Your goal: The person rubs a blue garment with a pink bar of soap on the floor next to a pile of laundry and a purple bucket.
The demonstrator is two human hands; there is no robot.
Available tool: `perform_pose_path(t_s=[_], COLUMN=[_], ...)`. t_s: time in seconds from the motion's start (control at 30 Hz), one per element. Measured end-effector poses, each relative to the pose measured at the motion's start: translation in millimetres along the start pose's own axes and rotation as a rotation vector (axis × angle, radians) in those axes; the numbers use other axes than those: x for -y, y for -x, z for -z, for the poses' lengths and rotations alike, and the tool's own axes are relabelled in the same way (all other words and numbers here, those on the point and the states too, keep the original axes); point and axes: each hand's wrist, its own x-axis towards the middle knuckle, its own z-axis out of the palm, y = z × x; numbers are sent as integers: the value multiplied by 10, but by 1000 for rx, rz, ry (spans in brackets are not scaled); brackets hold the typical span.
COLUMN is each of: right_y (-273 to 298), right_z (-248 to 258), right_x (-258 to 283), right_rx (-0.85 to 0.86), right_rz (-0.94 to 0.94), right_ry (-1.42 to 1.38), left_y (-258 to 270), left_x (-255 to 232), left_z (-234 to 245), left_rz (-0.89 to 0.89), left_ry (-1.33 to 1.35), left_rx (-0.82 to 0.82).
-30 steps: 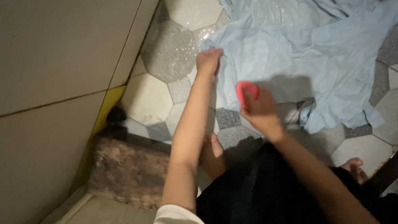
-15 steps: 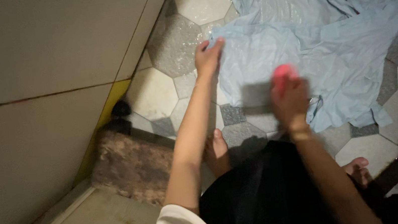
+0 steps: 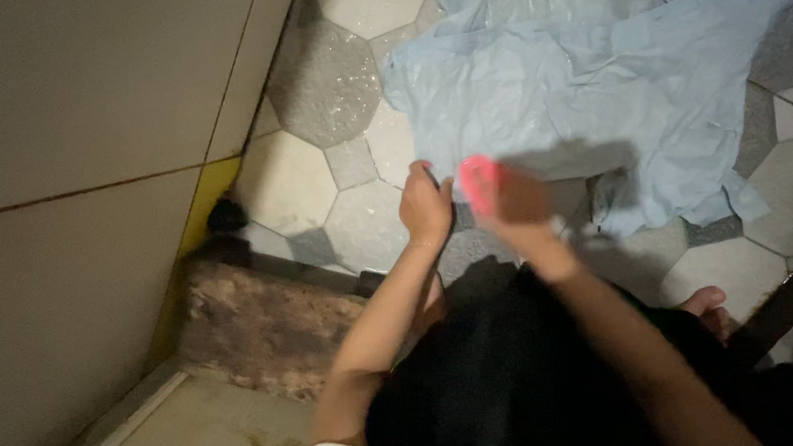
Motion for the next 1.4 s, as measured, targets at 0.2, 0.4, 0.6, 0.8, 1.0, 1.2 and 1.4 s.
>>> perform_pose_path(t_s=[0.2, 0.4, 0.6, 0.8, 1.0, 1.2, 1.4], right_y=[43, -181, -183, 1, -356, -164, 13], right_z=[220, -128, 223, 368, 165, 71, 169], right_x=[-1090, -61, -518, -1451, 142, -515, -991], right_rx=[159, -73, 217, 113, 418, 699, 49], right_rz=[-751, -246, -388, -722, -794, -658, -792], right_ry=[167, -360, -305, 307, -509, -107, 59], left_y=[4, -46, -36, -54, -145, -161, -195], left_x=[134, 495, 701, 730, 953, 1013, 895], left_z=[-176, -564, -552, -639, -817, -793, -695], left_rz=[-77, -119, -113, -70, 9, -50, 13], left_ry=[-30, 364, 304, 250, 369, 348, 423], left_rx=[-27, -137, -16, 24, 42, 15, 43])
